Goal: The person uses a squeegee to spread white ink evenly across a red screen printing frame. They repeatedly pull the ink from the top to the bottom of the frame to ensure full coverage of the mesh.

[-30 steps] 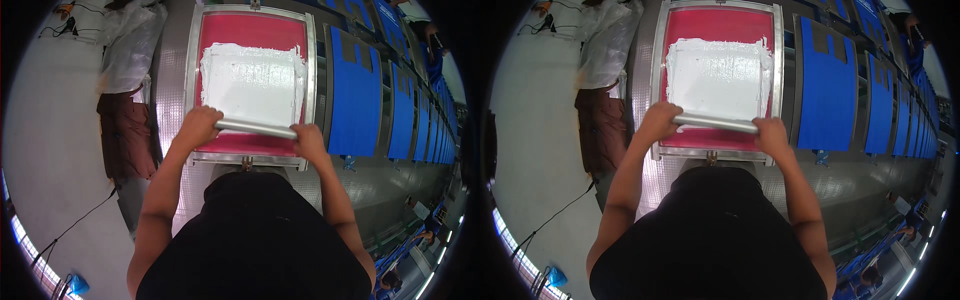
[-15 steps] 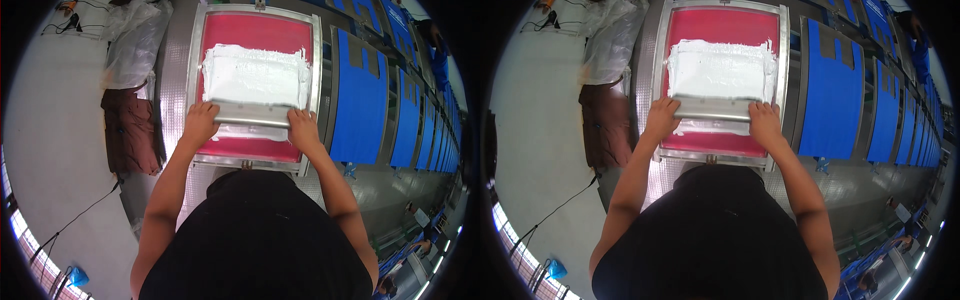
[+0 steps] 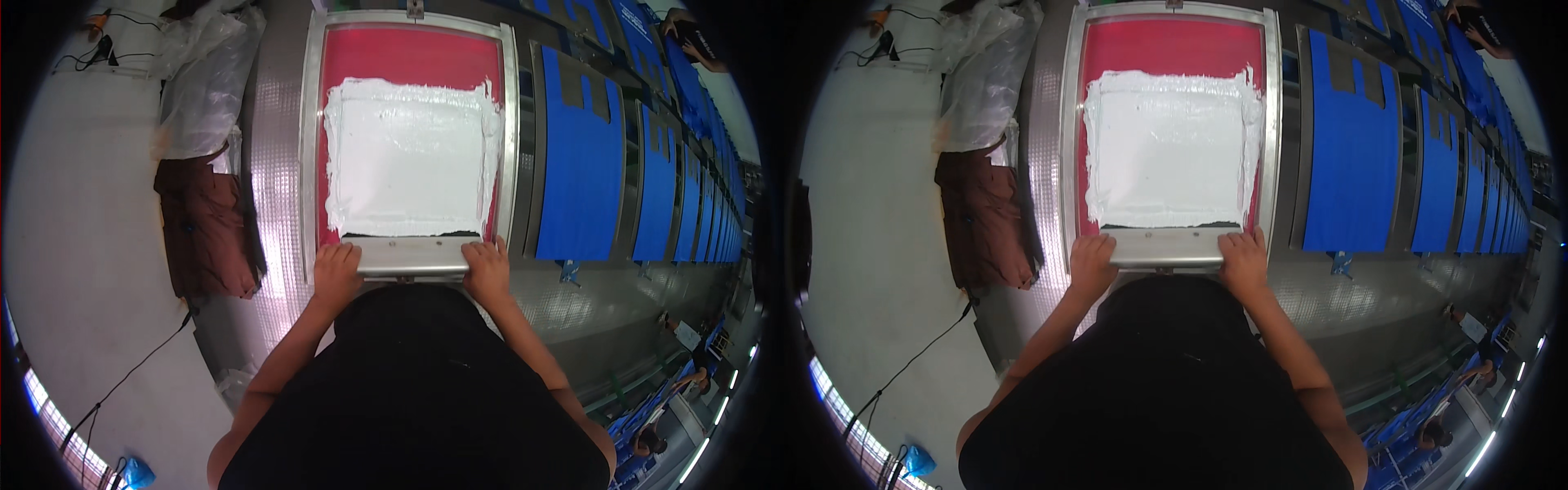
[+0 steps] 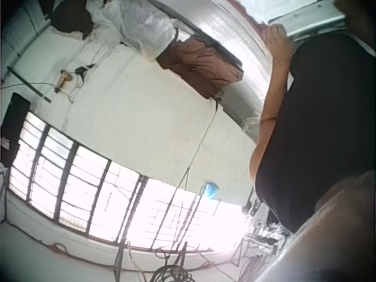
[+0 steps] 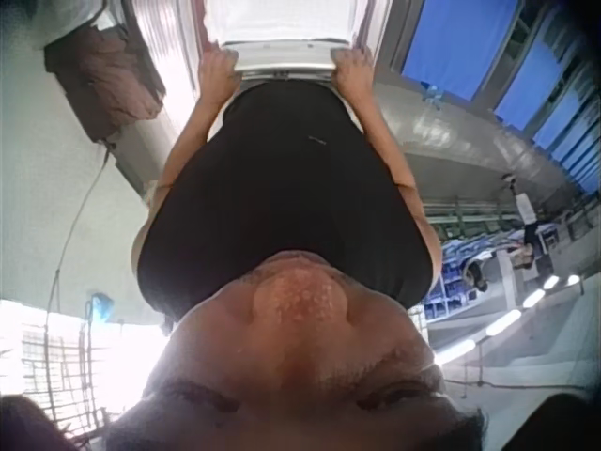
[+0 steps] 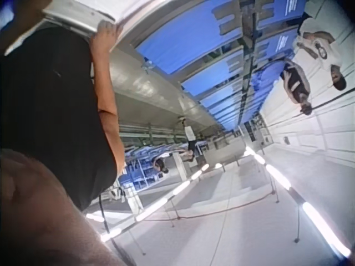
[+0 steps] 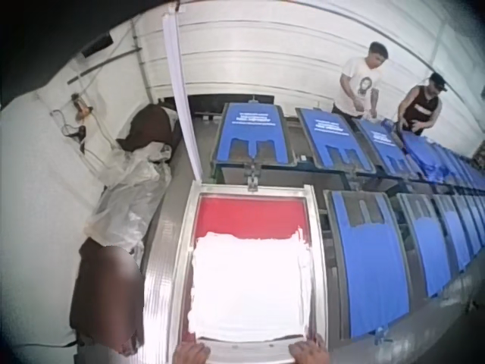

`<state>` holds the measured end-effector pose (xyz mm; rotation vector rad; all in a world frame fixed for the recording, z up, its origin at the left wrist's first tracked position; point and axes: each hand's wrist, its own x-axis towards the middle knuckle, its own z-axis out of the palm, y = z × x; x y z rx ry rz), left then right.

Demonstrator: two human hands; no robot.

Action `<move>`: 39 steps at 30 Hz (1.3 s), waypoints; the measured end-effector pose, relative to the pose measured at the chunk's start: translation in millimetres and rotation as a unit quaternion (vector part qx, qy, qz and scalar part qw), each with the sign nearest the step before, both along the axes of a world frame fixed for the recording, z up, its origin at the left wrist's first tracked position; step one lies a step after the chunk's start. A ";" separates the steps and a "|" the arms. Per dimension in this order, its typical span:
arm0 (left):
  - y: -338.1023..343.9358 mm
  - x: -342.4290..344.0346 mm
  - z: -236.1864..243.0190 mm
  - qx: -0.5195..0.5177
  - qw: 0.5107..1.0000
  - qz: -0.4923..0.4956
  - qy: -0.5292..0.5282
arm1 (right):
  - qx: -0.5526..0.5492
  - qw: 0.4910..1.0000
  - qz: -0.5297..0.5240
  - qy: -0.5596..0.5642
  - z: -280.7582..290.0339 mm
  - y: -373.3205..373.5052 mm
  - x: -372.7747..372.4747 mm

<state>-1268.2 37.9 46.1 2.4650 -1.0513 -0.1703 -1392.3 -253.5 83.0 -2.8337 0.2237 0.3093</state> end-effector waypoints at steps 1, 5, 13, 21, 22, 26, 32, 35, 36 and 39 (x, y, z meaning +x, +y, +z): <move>0.0 -1.2 3.1 -0.005 1.000 0.004 0.009 | 0.000 1.000 -0.012 -0.002 -5.5 4.3 -5.6; -55.3 106.3 4.9 0.077 0.995 0.046 0.034 | -0.057 0.998 -0.019 -0.016 -15.7 -41.5 93.2; -88.3 207.9 23.5 0.081 0.996 0.016 0.030 | -0.066 0.996 0.030 0.057 11.5 -88.8 192.3; -25.3 59.7 -1.2 0.061 0.997 -0.001 0.052 | -0.012 0.999 0.011 -0.045 -14.2 -26.5 41.9; -48.1 92.0 1.2 0.051 0.998 0.034 0.031 | -0.043 0.998 0.004 -0.048 -14.5 -40.8 76.0; -113.9 229.0 18.1 0.105 0.993 0.038 0.025 | -0.092 0.996 0.007 -0.011 -24.3 -103.7 209.1; -70.9 151.3 42.2 0.157 0.979 0.024 0.128 | -0.056 0.988 0.010 0.146 39.4 -58.6 136.3; -12.4 44.4 9.9 0.043 0.998 -0.019 0.033 | -0.046 0.992 0.029 0.114 18.7 -20.8 38.6; -16.6 44.3 10.6 0.028 0.999 -0.014 0.018 | -0.041 0.995 0.020 0.090 12.5 -21.0 40.5; -52.1 97.7 9.9 0.081 0.995 0.026 0.042 | -0.069 0.996 0.005 0.056 -5.3 -40.7 83.7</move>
